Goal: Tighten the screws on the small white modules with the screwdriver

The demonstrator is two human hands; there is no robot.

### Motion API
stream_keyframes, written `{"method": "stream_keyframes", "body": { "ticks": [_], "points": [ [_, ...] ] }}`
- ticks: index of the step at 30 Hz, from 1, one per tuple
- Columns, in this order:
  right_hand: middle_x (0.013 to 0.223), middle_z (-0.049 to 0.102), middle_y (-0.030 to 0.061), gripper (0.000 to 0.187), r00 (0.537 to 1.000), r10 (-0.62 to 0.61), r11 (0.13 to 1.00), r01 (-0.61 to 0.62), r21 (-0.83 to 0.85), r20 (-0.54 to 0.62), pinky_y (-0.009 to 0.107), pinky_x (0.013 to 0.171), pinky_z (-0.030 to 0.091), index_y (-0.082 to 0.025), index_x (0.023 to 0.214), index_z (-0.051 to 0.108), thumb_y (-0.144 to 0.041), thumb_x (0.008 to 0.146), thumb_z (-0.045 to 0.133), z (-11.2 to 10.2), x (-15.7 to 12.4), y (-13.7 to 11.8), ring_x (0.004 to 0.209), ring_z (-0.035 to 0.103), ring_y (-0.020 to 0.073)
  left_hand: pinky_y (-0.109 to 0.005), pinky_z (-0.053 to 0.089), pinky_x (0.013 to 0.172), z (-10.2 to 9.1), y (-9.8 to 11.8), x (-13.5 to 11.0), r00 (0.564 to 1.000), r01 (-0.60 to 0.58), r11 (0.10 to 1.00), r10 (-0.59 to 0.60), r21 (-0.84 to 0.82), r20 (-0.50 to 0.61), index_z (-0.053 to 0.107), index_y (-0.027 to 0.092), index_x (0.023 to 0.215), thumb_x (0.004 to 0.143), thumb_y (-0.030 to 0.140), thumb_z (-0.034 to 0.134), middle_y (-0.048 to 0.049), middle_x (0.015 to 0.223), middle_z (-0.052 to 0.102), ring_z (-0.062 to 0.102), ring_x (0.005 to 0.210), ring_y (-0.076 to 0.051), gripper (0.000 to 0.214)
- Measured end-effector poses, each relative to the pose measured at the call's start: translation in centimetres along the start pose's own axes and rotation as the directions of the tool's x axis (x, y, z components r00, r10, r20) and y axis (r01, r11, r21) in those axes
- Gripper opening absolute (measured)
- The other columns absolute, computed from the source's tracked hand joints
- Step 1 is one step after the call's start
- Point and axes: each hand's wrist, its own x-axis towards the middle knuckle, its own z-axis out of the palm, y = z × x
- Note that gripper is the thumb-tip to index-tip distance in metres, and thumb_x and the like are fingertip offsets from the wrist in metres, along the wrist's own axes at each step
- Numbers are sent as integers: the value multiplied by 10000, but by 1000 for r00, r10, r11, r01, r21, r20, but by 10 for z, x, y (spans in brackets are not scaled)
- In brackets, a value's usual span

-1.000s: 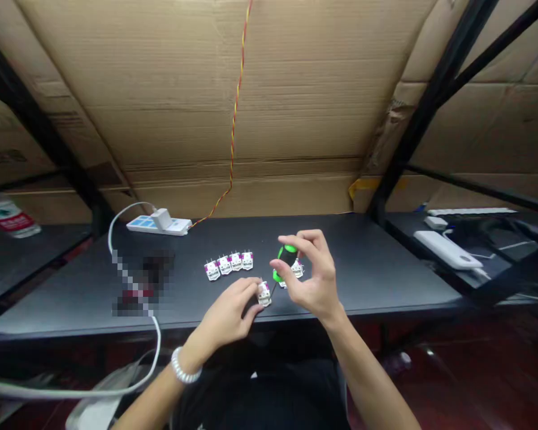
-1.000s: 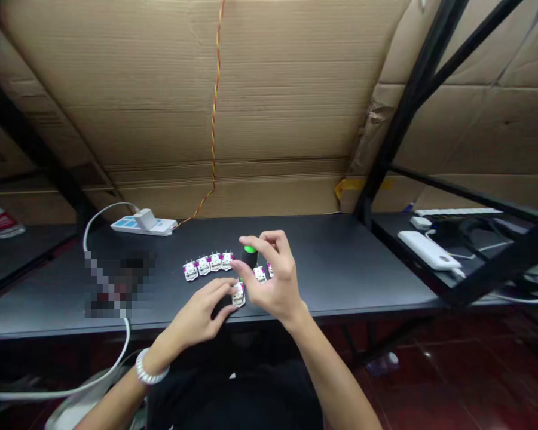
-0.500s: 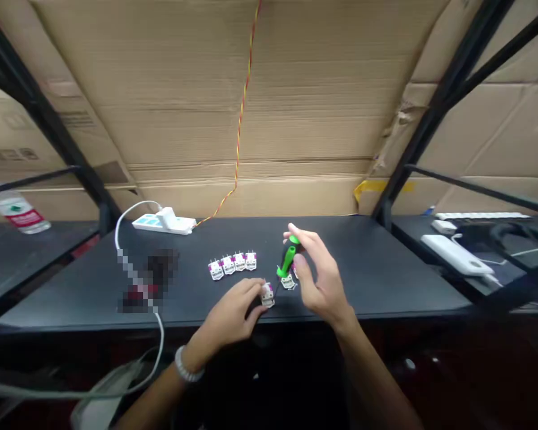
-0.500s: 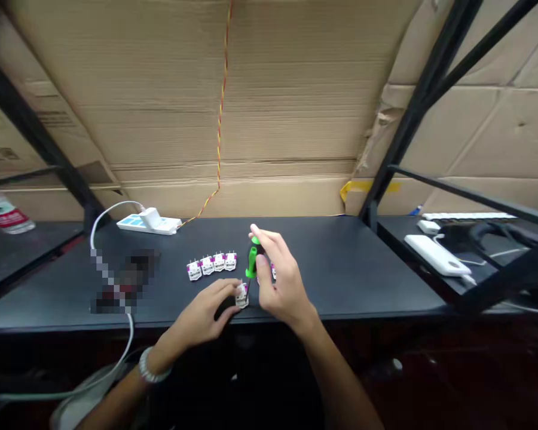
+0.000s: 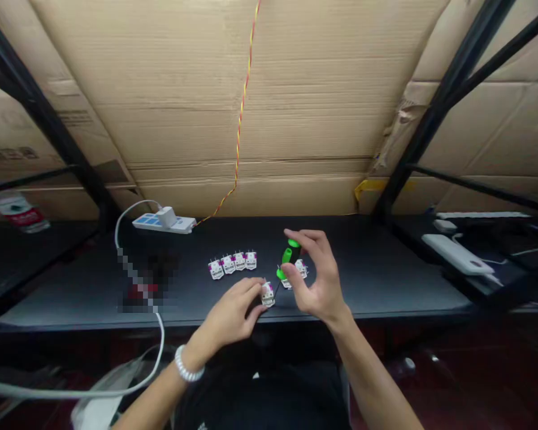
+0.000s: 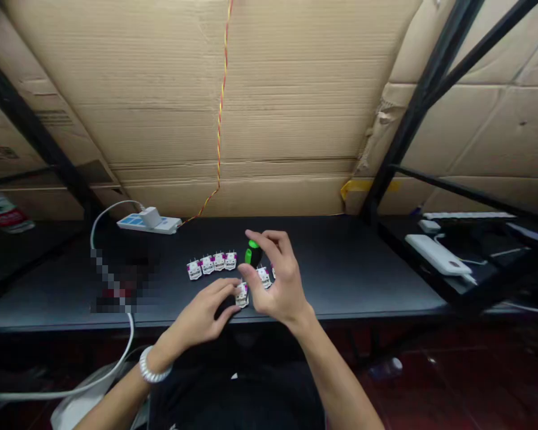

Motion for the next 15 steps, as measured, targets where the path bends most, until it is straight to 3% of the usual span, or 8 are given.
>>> {"method": "stream_keyframes", "body": {
  "ticks": [2,6,12,15],
  "points": [
    [1187,647,103,459,1000,-1,999,0,-32,-27,422,911,618,-258,1441,651,-246,984,683,0,0,-1,1035,683,248,-480,580,1136,1,-1,0,1000,-1,1000,1,4,1,649,225,1210,1023,199,630,-114,1391,708,670,1302,-297,191],
    [1264,699,107,549,997,0,998,-5,70,71,461,1004,595,-269,1591,503,-166,1053,460,-1,1,-1,1126,691,251,-484,577,1138,1,-2,0,1000,0,1000,0,7,9,646,220,1213,1038,205,614,-121,1393,703,671,1294,-296,179],
    [1153,643,102,494,1000,19,999,-20,-41,-23,442,909,623,-249,1440,655,-288,953,733,-1,1,-2,1023,675,261,-493,586,1125,0,-1,0,1000,7,1000,-7,2,7,647,226,1199,1037,212,611,-118,1375,712,678,1280,-302,167],
    [1207,678,107,556,999,33,999,-34,27,33,447,960,610,-263,1604,505,-203,1051,516,-1,-1,-1,1059,691,245,-493,584,1133,0,0,0,1000,-5,1000,5,7,-2,652,220,1214,1029,202,614,-125,1384,712,677,1285,-304,190]
  ]
}}
